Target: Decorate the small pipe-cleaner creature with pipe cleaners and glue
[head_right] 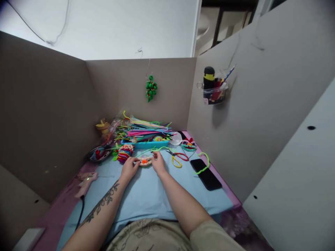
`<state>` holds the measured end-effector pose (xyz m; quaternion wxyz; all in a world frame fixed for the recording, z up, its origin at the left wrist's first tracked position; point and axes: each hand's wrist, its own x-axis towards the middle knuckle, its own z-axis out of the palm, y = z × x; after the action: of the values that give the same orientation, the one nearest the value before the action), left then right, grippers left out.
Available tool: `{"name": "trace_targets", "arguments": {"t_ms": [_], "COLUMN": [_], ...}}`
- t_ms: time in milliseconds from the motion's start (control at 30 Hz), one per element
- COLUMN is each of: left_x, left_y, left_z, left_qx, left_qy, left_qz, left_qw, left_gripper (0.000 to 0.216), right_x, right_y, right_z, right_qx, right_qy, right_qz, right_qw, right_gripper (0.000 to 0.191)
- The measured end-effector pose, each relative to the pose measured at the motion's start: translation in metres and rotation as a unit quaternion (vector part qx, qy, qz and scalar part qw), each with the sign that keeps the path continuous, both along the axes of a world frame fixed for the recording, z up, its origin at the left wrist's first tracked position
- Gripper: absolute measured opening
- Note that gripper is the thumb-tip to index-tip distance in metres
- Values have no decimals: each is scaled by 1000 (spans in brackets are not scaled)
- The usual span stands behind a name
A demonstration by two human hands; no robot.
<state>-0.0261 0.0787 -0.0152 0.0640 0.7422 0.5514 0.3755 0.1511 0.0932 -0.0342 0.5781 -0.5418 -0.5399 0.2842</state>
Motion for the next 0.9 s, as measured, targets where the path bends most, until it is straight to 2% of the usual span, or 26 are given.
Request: {"name": "trace_targets", "arguments": {"t_ms": [167,433,633,733,900], "left_x": [2,6,7,8,7], "left_y": [0,0,1,-1,-5], "left_z": [0,0,0,1,6], "left_qx": [-3,-15,-23,-24,-18], "left_qy": [-20,-22,-22,-32,-66], "left_qz": [-13,-18,-32,-43,-35], "left_qw": [1000,999,999,998,997], "left_gripper": [16,13,12,8,5], "right_x": [0,-7,-5,-5,-3], "right_y": [-4,0,6,6,2], "right_z": [0,-2,-8,-9,-1], "right_qx": [-15,-37,-48,-27,-19], "right_qy": [-120,-131,-102,-103,-123], "right_qz": [-15,-33,15,28,8], "right_qw": [993,990,994,994,992], "right_gripper": [3,4,8,7,6]}}
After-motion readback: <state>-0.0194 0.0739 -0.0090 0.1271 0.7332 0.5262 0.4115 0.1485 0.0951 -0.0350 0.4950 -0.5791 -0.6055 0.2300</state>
